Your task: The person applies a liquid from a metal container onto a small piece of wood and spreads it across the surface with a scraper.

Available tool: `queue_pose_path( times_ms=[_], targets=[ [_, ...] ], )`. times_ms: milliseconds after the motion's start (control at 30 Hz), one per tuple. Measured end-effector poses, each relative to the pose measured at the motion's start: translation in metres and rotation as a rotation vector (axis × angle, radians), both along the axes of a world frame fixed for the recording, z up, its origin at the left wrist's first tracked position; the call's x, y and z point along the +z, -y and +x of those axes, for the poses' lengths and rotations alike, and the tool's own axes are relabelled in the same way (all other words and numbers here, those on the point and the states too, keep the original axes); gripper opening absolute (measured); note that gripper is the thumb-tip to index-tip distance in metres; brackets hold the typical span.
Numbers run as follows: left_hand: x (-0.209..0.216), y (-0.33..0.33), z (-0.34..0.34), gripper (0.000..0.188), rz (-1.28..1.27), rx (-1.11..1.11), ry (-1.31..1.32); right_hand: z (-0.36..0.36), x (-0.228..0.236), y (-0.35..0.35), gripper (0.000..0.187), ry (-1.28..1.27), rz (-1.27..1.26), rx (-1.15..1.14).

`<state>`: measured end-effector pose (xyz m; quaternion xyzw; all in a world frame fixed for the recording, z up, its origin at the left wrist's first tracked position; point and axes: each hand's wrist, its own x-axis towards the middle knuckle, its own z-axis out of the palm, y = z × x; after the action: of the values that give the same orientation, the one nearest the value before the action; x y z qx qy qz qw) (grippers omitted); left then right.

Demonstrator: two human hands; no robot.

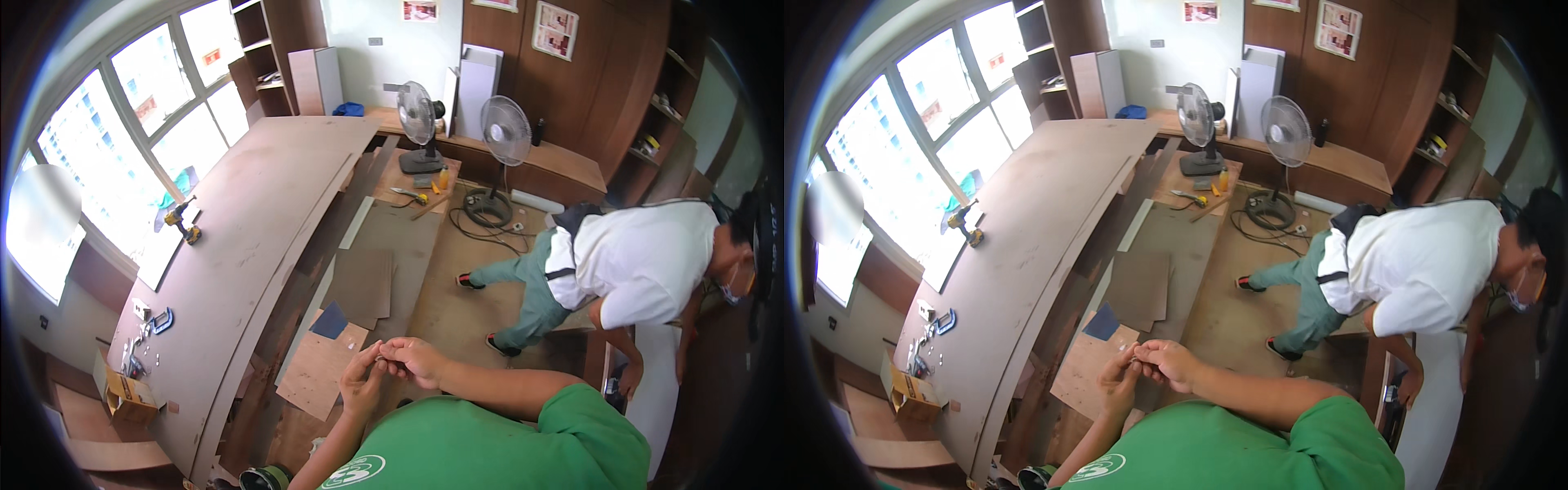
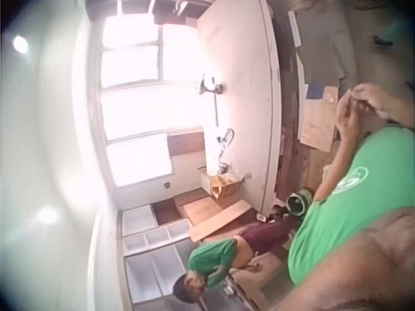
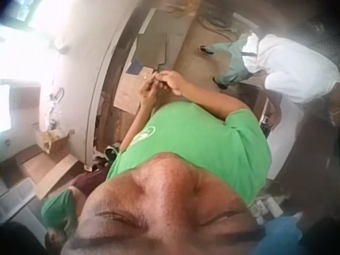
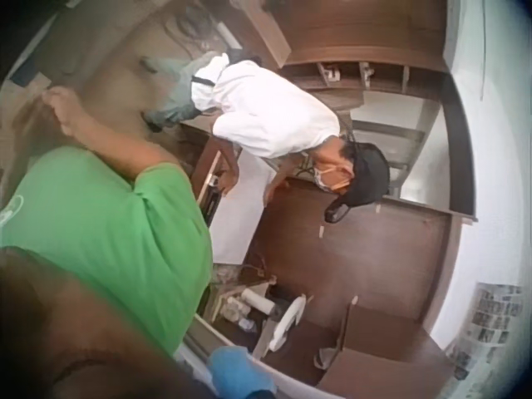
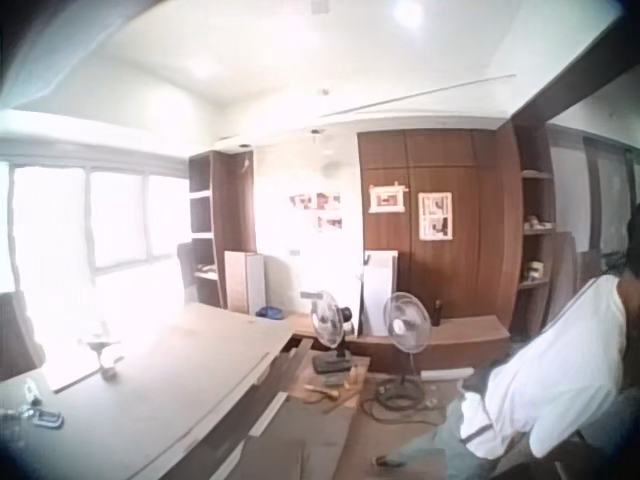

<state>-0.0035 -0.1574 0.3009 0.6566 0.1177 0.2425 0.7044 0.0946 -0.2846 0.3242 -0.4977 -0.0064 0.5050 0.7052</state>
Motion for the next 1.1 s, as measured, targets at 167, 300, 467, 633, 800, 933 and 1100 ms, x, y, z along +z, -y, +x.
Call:
queue_pose_path(
  times_ms=[167, 300, 467, 633, 800, 933, 1100],
  targets=[
    [0.012, -0.023, 0.003, 0.021, 0.206, 0.178, 0.108, 0.028, 0.021, -0.024, 0.020, 0.019, 0.086, 0.255],
    [0.024, -0.027, 0.020, 0.023, 0.588, 0.260, 0.063, 0.054, 0.015, -0.036, 0.017, -0.021, 0.047, 0.217],
    [0.032, -0.018, 0.060, 0.015, 0.647, 0.409, 0.042, 0.105, 0.014, -0.040, 0.021, 0.125, 0.027, 0.312],
    [0.013, 0.004, 0.096, 0.032, 0.821, 0.592, -0.075, 0.162, 0.015, -0.046, 0.029, 0.304, -0.008, 0.649],
    [0.006, 0.023, 0.131, 0.049, 1.037, 0.678, -0.198, 0.210, -0.007, -0.057, 0.031, 0.285, 0.049, 0.876],
    [0.001, 0.034, 0.145, 0.055, 0.794, 0.677, -0.287, 0.221, -0.017, -0.069, 0.029, 0.110, 0.026, 0.873],
    [0.026, 0.039, 0.145, 0.065, 0.144, 0.480, -0.416, 0.235, -0.037, -0.076, 0.020, -0.084, 0.134, 0.850]
  ],
)
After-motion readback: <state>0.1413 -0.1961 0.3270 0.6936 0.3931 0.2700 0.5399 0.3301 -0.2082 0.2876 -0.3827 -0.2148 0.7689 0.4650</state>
